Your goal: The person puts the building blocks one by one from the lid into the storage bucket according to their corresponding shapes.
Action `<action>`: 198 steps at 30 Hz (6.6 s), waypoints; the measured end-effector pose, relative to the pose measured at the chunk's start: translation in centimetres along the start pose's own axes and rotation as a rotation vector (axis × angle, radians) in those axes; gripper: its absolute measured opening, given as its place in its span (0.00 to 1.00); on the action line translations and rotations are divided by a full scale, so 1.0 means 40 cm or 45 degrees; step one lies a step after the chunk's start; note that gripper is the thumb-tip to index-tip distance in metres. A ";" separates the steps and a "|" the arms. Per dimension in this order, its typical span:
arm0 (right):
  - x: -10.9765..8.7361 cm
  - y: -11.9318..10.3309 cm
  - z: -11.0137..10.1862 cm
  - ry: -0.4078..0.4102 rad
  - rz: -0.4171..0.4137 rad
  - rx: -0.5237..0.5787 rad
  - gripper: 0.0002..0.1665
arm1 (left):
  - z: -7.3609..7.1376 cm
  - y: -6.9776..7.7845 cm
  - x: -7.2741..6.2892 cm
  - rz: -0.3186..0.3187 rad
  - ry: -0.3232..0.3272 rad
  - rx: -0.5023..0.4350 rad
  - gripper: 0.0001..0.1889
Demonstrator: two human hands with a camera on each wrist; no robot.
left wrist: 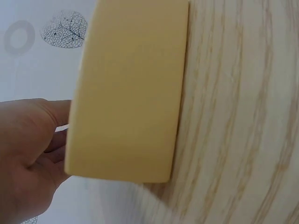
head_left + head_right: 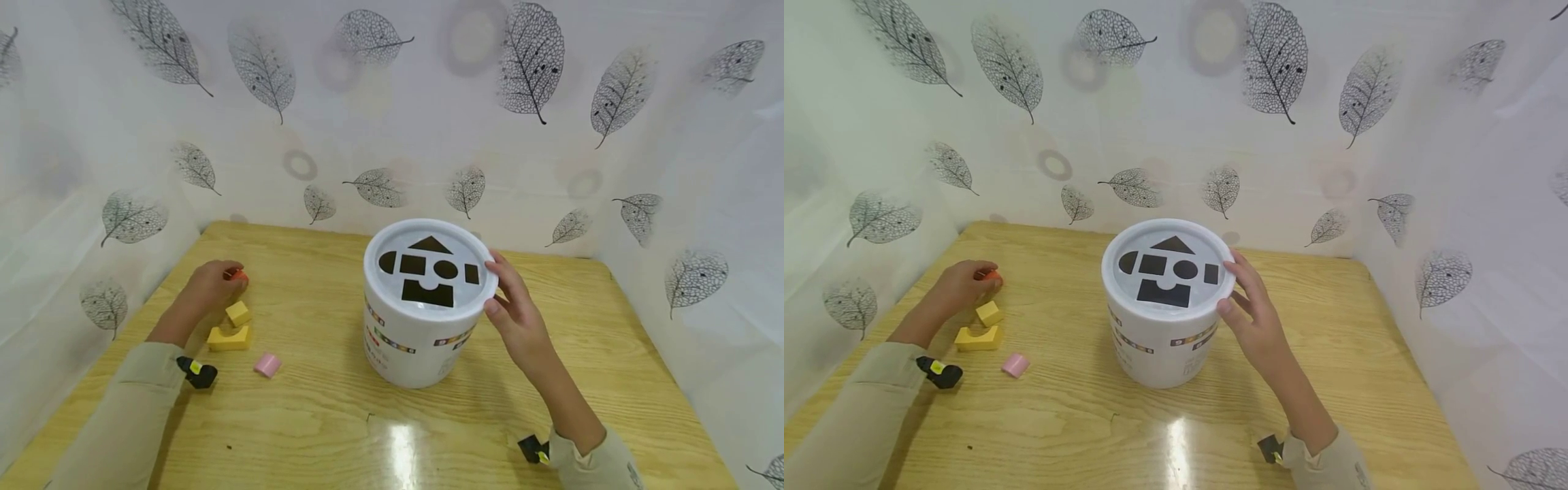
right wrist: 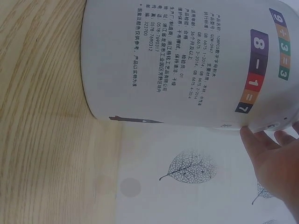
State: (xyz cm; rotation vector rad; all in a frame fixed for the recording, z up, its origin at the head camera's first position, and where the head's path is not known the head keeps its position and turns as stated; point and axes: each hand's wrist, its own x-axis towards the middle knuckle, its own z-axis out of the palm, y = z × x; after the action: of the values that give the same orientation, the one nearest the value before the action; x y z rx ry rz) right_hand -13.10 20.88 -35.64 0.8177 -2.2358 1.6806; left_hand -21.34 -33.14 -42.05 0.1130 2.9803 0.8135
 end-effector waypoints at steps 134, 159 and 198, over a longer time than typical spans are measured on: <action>0.002 -0.003 0.000 0.022 0.033 0.005 0.31 | 0.007 0.832 -0.007 0.710 -0.334 -0.422 0.21; -0.001 0.003 -0.002 0.016 0.023 0.008 0.30 | 0.017 0.853 -0.007 0.704 -0.411 -0.368 0.23; -0.004 0.003 0.001 0.028 0.026 -0.007 0.31 | 0.034 0.398 -0.245 0.285 -0.025 -0.529 0.23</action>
State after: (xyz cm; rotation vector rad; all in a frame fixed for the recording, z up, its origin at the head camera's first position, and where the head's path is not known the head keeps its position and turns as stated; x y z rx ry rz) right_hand -13.02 20.90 -35.83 0.7741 -2.2404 1.6833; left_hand -10.59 -19.61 -34.84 0.4360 2.7394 1.4232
